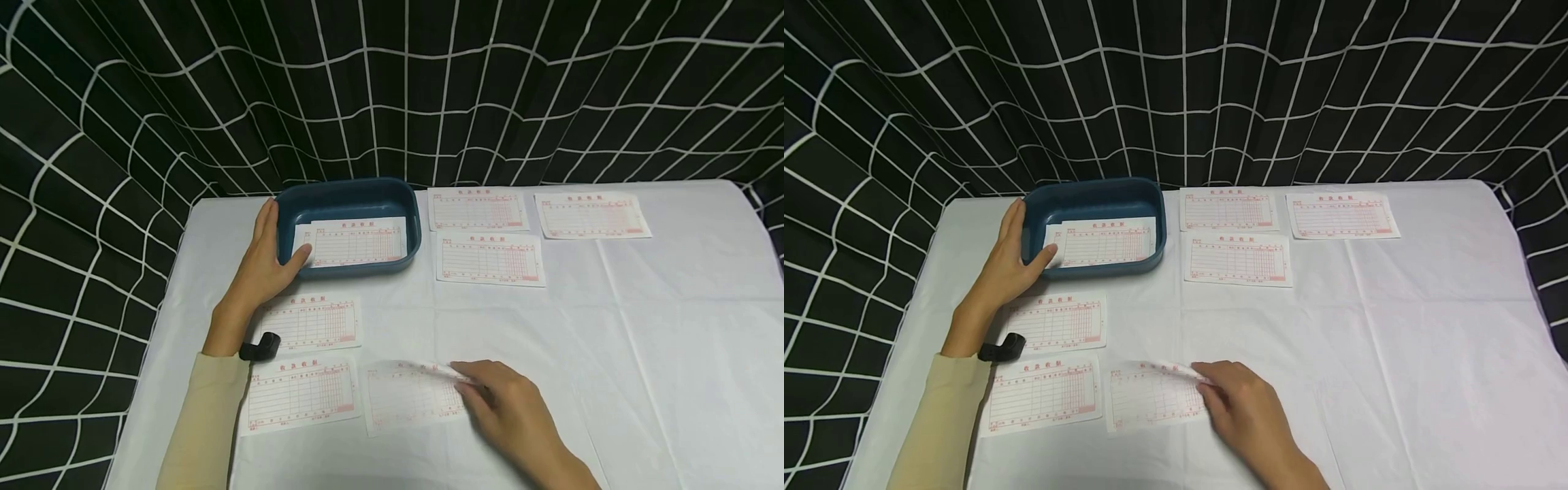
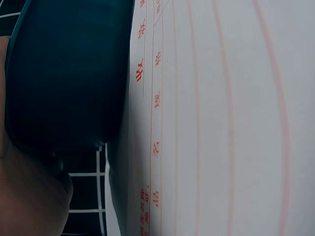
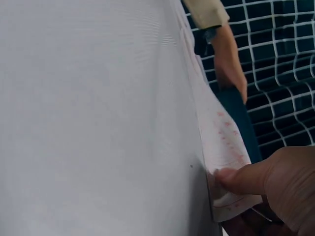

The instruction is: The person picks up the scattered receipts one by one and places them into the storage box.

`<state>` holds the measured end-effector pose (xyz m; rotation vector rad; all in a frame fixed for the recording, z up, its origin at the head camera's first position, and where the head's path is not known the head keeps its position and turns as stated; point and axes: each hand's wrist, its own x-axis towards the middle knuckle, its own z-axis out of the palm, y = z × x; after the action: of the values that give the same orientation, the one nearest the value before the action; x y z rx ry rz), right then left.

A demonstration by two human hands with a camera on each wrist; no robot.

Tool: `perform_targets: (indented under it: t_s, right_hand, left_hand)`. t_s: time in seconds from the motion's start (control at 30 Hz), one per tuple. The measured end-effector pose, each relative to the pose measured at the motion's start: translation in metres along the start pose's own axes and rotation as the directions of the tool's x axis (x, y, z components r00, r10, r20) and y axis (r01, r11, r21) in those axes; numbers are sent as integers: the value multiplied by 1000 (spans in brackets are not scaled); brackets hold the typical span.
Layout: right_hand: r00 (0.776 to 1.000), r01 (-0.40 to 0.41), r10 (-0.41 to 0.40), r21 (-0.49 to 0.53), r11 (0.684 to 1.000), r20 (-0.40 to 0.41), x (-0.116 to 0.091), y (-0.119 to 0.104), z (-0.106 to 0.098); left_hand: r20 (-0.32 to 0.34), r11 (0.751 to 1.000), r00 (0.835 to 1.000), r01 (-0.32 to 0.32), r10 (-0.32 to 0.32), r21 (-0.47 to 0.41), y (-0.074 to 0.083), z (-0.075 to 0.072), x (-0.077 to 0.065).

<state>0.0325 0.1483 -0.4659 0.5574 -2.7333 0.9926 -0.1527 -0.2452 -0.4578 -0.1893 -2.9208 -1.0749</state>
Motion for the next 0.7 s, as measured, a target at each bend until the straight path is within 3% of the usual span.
perform_targets:
  t_s: [0.23,0.7]
  right_hand:
    - [995,-91,88,57,994,49,7,1,-5]
    - [985,-147,132,149,978,108,17,4,-8]
  left_hand:
    - [3,1000,1000,-6,6,5,-3,-2,1]
    - [7,1000,1000,3,-3,-1,-4,0,2]
